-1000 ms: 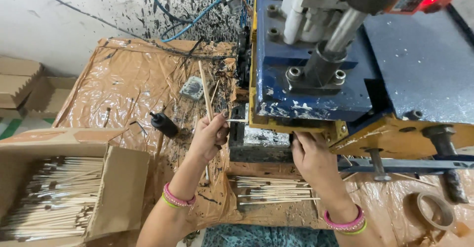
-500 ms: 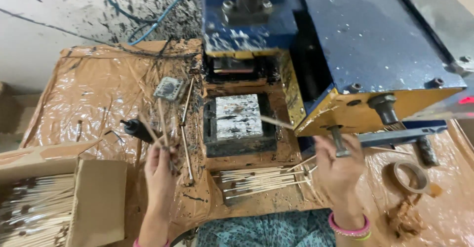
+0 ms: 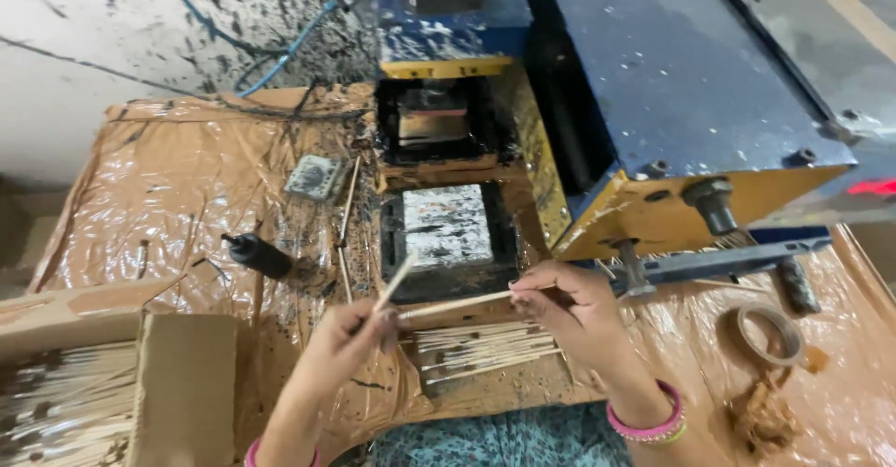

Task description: Operating a machine to process and sharpen wooden incense sticks.

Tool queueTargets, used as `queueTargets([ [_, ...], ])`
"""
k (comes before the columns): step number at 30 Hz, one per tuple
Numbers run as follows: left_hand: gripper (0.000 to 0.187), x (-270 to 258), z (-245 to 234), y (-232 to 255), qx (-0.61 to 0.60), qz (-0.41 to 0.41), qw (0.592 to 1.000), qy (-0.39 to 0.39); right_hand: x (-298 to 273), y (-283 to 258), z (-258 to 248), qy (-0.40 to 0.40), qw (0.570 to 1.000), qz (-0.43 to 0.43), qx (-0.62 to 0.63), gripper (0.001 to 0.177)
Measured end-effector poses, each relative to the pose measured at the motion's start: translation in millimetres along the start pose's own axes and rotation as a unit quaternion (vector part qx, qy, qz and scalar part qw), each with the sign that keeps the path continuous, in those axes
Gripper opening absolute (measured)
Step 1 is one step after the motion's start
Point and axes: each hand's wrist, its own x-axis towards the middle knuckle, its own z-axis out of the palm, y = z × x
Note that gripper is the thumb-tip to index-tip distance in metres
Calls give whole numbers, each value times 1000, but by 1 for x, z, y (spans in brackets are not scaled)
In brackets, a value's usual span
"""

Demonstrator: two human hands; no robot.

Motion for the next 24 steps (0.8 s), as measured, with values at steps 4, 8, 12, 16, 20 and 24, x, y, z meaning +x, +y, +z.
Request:
queueTargets([
  [4, 26, 39, -45, -21, -242, 111, 952, 151, 50, -34, 28, -64, 901, -194, -382, 18],
  [8, 29, 81, -46, -9, -437, 56, 890, 120, 73, -23, 39, -46, 750, -218, -623, 38],
  [12, 30, 99, -30, -20, -496, 63, 860, 101, 61, -11, 33, 8, 810, -182, -558, 32],
  [16, 31, 97, -29, -15, -522, 70, 846, 82, 53, 4, 28, 73, 796, -83, -595, 29],
  [20, 31, 90, -28, -6, -528, 53, 843, 93, 62, 1, 24, 60, 818, -142, -555, 25],
  [24, 28, 84, -22, -17, -523, 58, 843, 110, 66, -14, 29, 14, 833, -180, -524, 25],
])
